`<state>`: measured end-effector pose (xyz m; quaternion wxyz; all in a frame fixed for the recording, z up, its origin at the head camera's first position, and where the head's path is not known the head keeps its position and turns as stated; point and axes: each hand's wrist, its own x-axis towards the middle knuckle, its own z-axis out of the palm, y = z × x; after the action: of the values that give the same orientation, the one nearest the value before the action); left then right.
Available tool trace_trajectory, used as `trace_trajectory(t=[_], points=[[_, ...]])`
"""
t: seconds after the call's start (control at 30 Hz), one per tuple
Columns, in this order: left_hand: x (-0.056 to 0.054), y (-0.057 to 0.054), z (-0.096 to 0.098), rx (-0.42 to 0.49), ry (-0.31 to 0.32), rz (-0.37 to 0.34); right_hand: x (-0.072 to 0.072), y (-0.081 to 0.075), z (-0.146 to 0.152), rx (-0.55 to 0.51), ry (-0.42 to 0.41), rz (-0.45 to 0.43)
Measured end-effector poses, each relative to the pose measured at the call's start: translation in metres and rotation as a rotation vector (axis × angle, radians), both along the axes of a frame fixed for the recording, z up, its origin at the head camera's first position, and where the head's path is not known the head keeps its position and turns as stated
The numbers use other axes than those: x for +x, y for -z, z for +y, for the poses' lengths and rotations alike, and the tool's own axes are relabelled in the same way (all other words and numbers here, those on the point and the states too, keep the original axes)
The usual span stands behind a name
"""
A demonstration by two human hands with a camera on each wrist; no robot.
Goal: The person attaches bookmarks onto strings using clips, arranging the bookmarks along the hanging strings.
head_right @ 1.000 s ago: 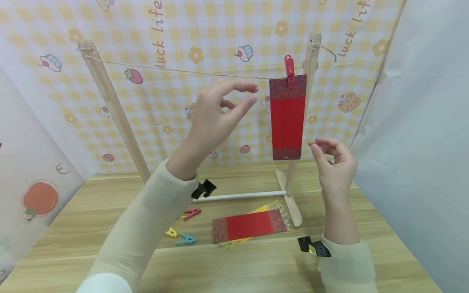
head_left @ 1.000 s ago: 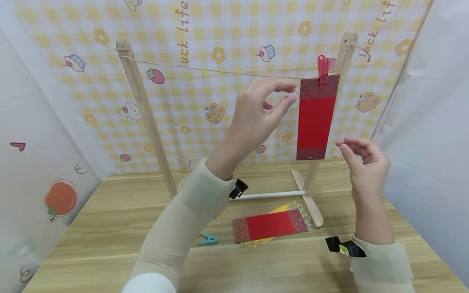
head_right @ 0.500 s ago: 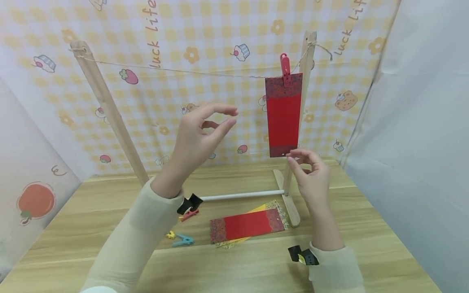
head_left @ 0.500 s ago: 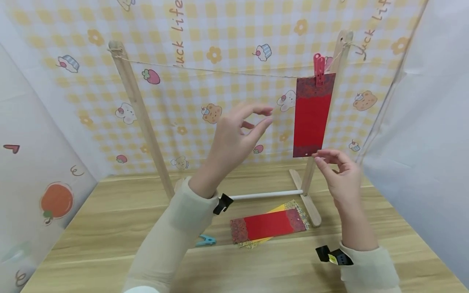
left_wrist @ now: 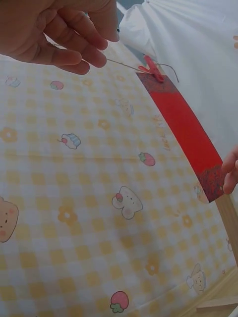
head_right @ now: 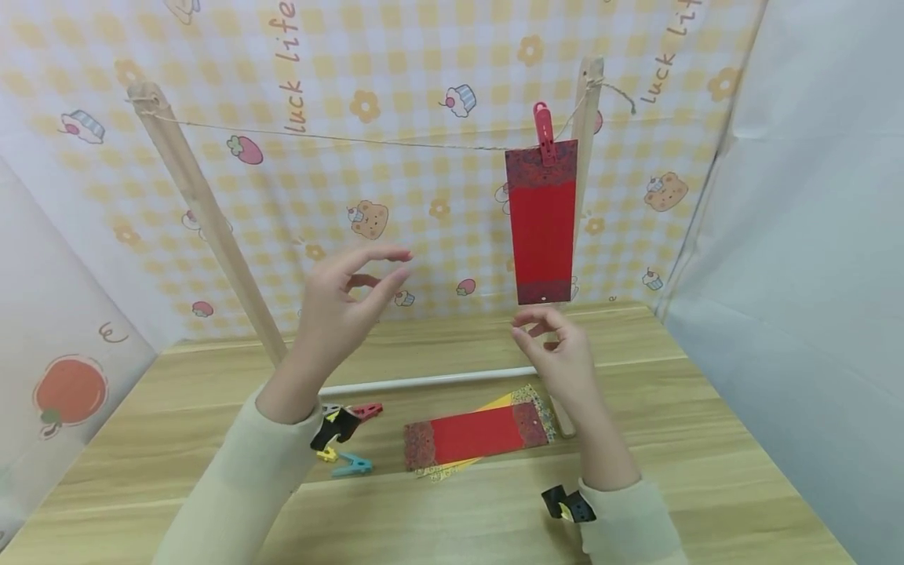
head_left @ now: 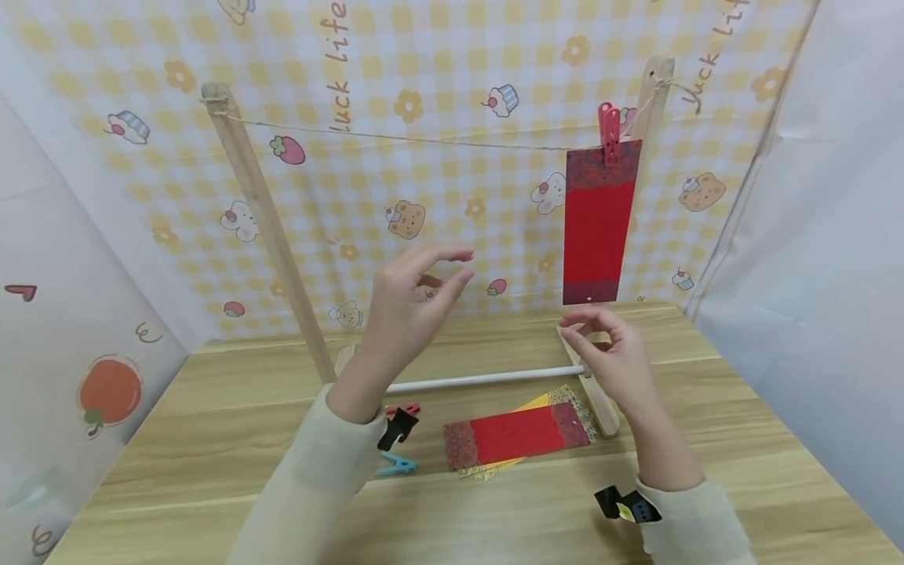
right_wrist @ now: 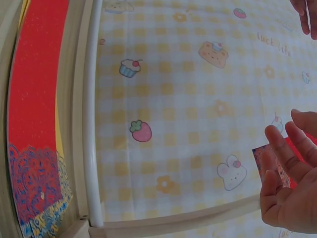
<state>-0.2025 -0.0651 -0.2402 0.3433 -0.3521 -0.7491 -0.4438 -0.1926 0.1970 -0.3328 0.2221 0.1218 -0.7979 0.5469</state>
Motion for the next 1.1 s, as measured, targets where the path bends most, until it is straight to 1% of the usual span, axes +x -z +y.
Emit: trace_trajectory(t=[0.17, 0.27, 0.3, 0.43, 0.57, 0.73, 0.9, 1.0, 1.1], points=[[0.005, 0.017, -0.017, 0.032, -0.015, -0.069, 0.0, 0.003, -0.009, 0.091, -0.067, -0.114], [0.007, 0.025, -0.026, 0.045, -0.037, -0.107, 0.0, 0.005, -0.015, 0.137, -0.11, -0.158], [0.008, 0.028, -0.029, 0.051, -0.044, -0.111, 0.0, 0.006, -0.017, 0.15, -0.121, -0.163], [0.01, 0.039, -0.039, 0.054, -0.103, -0.121, -0.001, 0.011, -0.024, 0.174, -0.16, -0.17], [0.015, 0.05, -0.05, 0.059, -0.16, -0.159, -0.002, 0.015, -0.031, 0.213, -0.182, -0.172], [0.021, 0.061, -0.063, 0.068, -0.194, -0.227, -0.003, 0.02, -0.04, 0.263, -0.229, -0.173], [0.024, 0.071, -0.071, 0.072, -0.222, -0.293, -0.004, 0.027, -0.048, 0.284, -0.302, -0.212], [0.025, 0.077, -0.074, 0.055, -0.246, -0.309, -0.005, 0.033, -0.053, 0.288, -0.343, -0.238], [0.024, 0.085, -0.078, 0.018, -0.269, -0.311, -0.005, 0.037, -0.058, 0.306, -0.383, -0.223]])
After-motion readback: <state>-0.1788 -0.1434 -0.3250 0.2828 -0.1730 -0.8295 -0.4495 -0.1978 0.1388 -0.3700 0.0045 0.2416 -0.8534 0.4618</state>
